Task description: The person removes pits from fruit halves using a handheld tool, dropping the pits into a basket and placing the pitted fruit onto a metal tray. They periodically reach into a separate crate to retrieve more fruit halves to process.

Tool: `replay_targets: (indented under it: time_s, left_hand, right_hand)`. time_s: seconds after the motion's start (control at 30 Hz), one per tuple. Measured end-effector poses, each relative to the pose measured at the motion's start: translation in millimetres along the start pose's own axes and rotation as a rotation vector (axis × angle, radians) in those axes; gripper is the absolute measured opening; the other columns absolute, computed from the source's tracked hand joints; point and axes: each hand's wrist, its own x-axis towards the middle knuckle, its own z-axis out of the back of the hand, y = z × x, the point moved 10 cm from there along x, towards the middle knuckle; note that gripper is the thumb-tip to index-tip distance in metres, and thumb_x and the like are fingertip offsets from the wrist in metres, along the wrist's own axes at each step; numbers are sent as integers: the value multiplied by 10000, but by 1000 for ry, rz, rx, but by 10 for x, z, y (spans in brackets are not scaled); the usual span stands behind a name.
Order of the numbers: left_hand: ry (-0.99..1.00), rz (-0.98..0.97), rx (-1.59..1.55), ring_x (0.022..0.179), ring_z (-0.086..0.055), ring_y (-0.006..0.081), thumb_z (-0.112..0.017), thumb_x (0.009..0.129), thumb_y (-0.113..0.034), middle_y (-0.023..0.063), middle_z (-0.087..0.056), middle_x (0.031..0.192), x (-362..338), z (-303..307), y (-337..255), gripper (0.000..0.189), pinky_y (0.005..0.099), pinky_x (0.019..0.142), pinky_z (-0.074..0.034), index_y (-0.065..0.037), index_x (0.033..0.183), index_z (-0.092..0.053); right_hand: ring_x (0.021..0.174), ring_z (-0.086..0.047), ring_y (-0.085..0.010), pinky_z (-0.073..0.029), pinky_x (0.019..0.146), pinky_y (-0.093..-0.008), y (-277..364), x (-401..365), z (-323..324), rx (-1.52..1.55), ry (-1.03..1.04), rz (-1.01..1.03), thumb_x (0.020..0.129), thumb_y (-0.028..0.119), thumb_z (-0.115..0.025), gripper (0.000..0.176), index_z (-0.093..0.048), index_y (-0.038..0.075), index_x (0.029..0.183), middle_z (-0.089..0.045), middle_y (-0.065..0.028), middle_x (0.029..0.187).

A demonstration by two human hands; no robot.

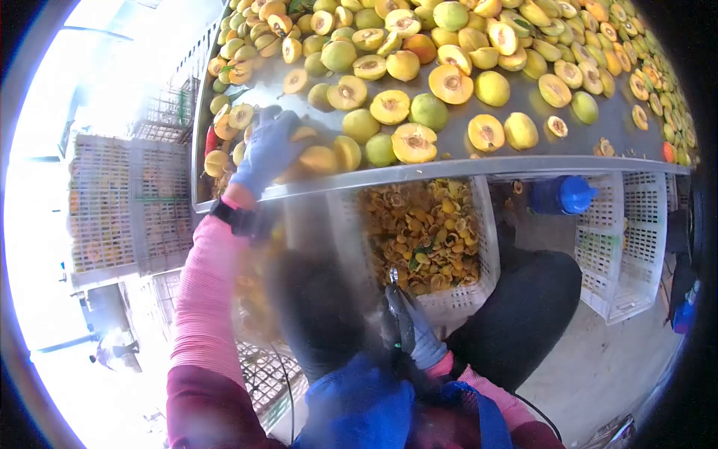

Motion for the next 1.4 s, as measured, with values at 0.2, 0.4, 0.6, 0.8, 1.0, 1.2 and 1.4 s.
replay_targets:
  time_s: [0.2, 0.4, 0.6, 0.8, 1.0, 1.2, 1.4]
  left_hand:
    - [-259, 233, -479, 788, -615, 257, -688, 776, -138, 155, -606, 907, -642, 764, -603, 273, 308, 704, -486, -32, 993, -560]
    - [20, 331, -1202, 889, -585, 193, -597, 857, -165, 117, -605, 927, -1661, 87, -1447, 352, 314, 774, -476, -3, 1153, -498]
    - [-161, 416, -1091, 804, -576, 205, -451, 932, -195, 143, -569, 940, -2135, -47, -1502, 295, 295, 700, -472, 44, 1097, -499]
    - [-283, 389, -1060, 865, -532, 138, -358, 969, -240, 70, -583, 939, -2197, 228, -1564, 332, 264, 796, -419, 13, 1050, -558]
    - [-317, 221, -785, 829, -552, 151, -358, 969, -241, 87, -603, 927, -2201, 369, -1687, 345, 262, 771, -427, 26, 1047, -563]
    - [-350, 257, -833, 810, -546, 143, -374, 951, -197, 91, -596, 894, -2255, 354, -1680, 313, 256, 757, -423, 39, 996, -575]
    - [-227, 108, -799, 760, -549, 181, -421, 911, -127, 140, -573, 859, -2278, 210, -1740, 236, 263, 701, -436, 66, 952, -551]
  right_hand:
    - [465, -515, -141, -410, 386, -279, 269, -145, -34, 73, -1, 288, 916, 297, -511, 232, -509, 75, 983, -549, -36, 694]
    - [825, -580, -159, -492, 658, -262, 637, -579, -420, -48, 154, 435, 937, 93, -442, 341, -390, 9, 1263, -550, -120, 1055]
    - [850, -581, -232, -480, 710, -314, 560, -616, -336, -646, -48, 684, 893, 80, -473, 365, -399, -37, 1231, -562, -184, 1017]
    - [894, -581, -405, -454, 776, -429, 721, -781, -441, -777, -126, 754, 873, 166, -498, 455, -390, -35, 1266, -577, -277, 990]
    - [918, -574, -399, -446, 817, -434, 509, -697, -278, -786, -184, 731, 874, 196, -504, 510, -358, -25, 1310, -572, -266, 1029]
    - [928, -568, -390, -441, 829, -430, 432, -687, -292, -800, -155, 691, 883, 208, -501, 461, -396, -4, 1279, -576, -253, 1028]
    - [701, -520, -125, -450, 628, -256, 271, -605, -187, -683, 14, 620, 932, 194, -465, 352, -423, -22, 1207, -542, -78, 879]
